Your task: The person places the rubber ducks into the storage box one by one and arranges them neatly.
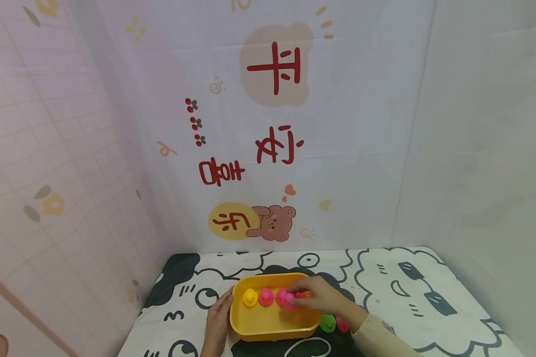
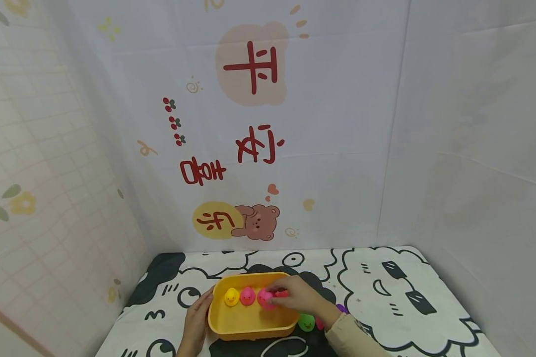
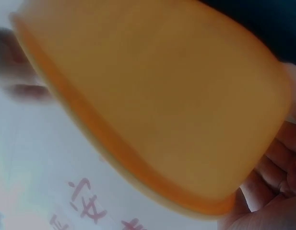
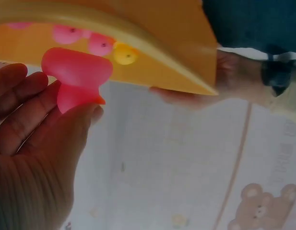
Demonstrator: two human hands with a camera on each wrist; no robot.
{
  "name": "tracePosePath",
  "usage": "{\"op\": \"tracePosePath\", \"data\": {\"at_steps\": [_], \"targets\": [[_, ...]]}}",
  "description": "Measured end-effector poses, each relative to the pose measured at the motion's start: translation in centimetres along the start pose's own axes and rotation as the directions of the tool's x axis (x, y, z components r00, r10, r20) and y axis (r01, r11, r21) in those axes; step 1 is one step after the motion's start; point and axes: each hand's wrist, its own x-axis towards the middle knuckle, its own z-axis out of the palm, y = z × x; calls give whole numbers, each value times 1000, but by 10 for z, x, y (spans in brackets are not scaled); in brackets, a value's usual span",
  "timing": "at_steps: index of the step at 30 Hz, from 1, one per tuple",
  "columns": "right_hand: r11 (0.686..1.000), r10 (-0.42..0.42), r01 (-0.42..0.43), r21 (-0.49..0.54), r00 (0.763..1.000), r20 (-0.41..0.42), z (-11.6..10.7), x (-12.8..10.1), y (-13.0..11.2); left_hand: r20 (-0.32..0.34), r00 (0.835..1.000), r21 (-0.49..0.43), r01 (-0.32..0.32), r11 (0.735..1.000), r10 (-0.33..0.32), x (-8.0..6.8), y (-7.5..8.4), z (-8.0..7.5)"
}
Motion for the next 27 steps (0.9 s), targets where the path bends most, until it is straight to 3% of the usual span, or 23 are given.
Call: {"op": "tracePosePath", "data": {"at_steps": [5, 9, 14, 20, 27], "targets": [[997, -78, 78, 17, 996, 52, 17, 18, -6, -4, 1000, 6, 0, 1000, 0, 1, 0, 0], [996, -89, 86, 35, 994, 68, 26, 27, -13, -8, 1000, 7, -3, 1000, 3, 2, -1, 0], [994, -31, 21, 106, 995, 93, 34, 33, -27, -2, 1000, 10, -5, 1000, 5, 3, -3, -1], [994, 16, -26, 108, 996, 92, 50, 39, -38, 0, 1000, 2, -5, 1000, 5, 2, -2, -1], [974, 82, -105, 202, 989, 120, 67, 41, -44, 6, 1000, 9, -16, 1000, 16, 0, -2, -1]]}}
